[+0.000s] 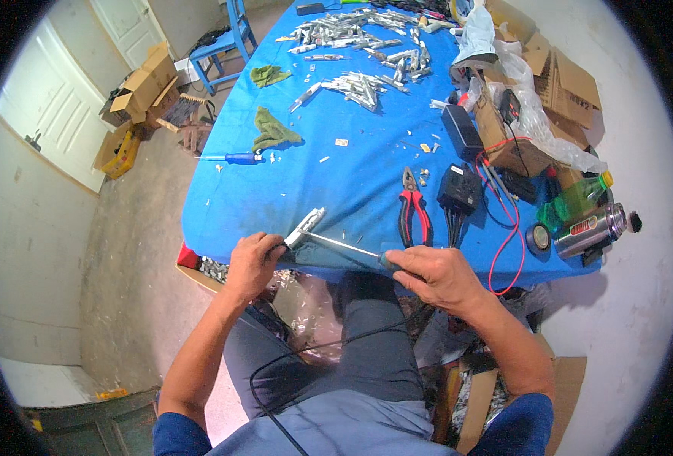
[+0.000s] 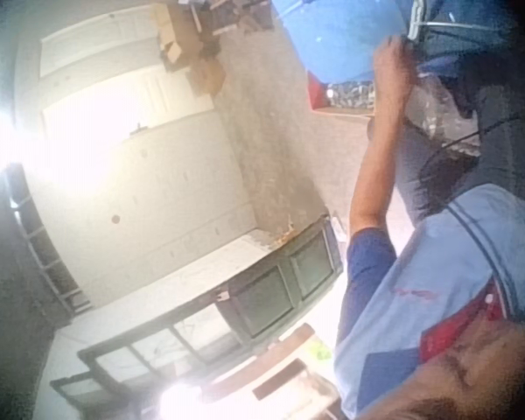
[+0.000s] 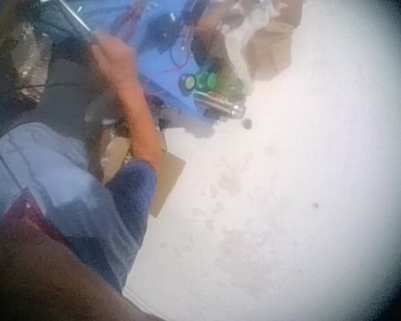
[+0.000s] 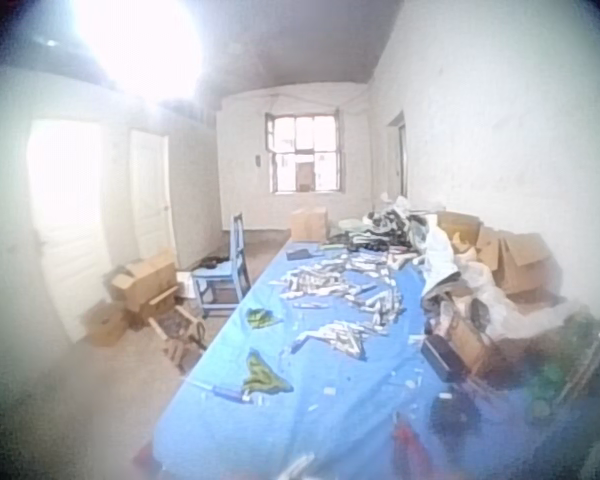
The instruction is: The person unscrews a metal part from a larger component using a screwdriver and then uses pliers to pull out a small internal piece.
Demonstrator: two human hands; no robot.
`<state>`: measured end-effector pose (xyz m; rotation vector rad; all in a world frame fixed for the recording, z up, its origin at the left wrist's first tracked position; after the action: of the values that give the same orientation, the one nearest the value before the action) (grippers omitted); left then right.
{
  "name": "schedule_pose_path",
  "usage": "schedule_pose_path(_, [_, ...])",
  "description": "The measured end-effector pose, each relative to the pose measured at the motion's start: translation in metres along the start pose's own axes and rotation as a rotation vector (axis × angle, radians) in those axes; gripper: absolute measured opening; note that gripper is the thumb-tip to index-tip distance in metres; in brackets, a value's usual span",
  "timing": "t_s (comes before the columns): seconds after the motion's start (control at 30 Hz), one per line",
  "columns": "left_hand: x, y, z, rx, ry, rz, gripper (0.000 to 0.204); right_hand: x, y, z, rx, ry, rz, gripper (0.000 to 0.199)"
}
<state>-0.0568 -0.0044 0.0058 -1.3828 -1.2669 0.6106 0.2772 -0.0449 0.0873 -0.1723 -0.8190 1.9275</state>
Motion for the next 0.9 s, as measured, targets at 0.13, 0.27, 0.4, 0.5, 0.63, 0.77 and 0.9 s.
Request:
schedule_pose_path(0.13, [0.000,-0.003,0.006,-0.007,0.040,0.014,0.013,0.005,-0.002,0.012,0.034,0.067,0.034,0.030])
schedule_pose_path(0.27, [-0.001,0.003,0.006,-0.005,0.029,-0.047,0.012,0.009,-0.006,0.011,0.080,0.142,0.156,0.033])
schedule_pose_path(0.4, [-0.005,0.016,-0.001,0.036,-0.066,-0.174,0.011,0.009,0.007,0.013,0.070,0.125,0.130,0.032])
schedule_pose_path(0.5, [-0.008,0.022,-0.001,0.021,-0.084,-0.213,0.011,0.002,-0.004,0.014,0.148,0.193,0.060,0.027])
schedule_pose_path(0.63, [-0.007,0.020,-0.004,0.020,-0.087,-0.236,0.010,-0.010,-0.010,0.012,0.263,0.263,-0.069,0.028])
schedule_pose_path(0.77, [-0.007,0.022,-0.007,-0.009,-0.081,-0.302,0.009,-0.009,0.001,0.005,0.428,0.453,-0.238,0.035])
schedule_pose_path(0.9, [-0.008,0.024,-0.010,0.019,-0.099,-0.310,0.011,-0.002,0.020,-0.012,0.668,0.541,-0.329,0.042])
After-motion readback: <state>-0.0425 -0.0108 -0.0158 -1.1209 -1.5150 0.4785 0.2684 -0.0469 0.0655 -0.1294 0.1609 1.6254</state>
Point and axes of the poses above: each hand's wrist, its own x-axis towards the middle knuckle, its own y-axis out of the palm, z = x × y, the point moved 1 cm from there along x, towards the middle knuckle, and after that the axes turned 15 degrees about x, right-handed, at the moved point
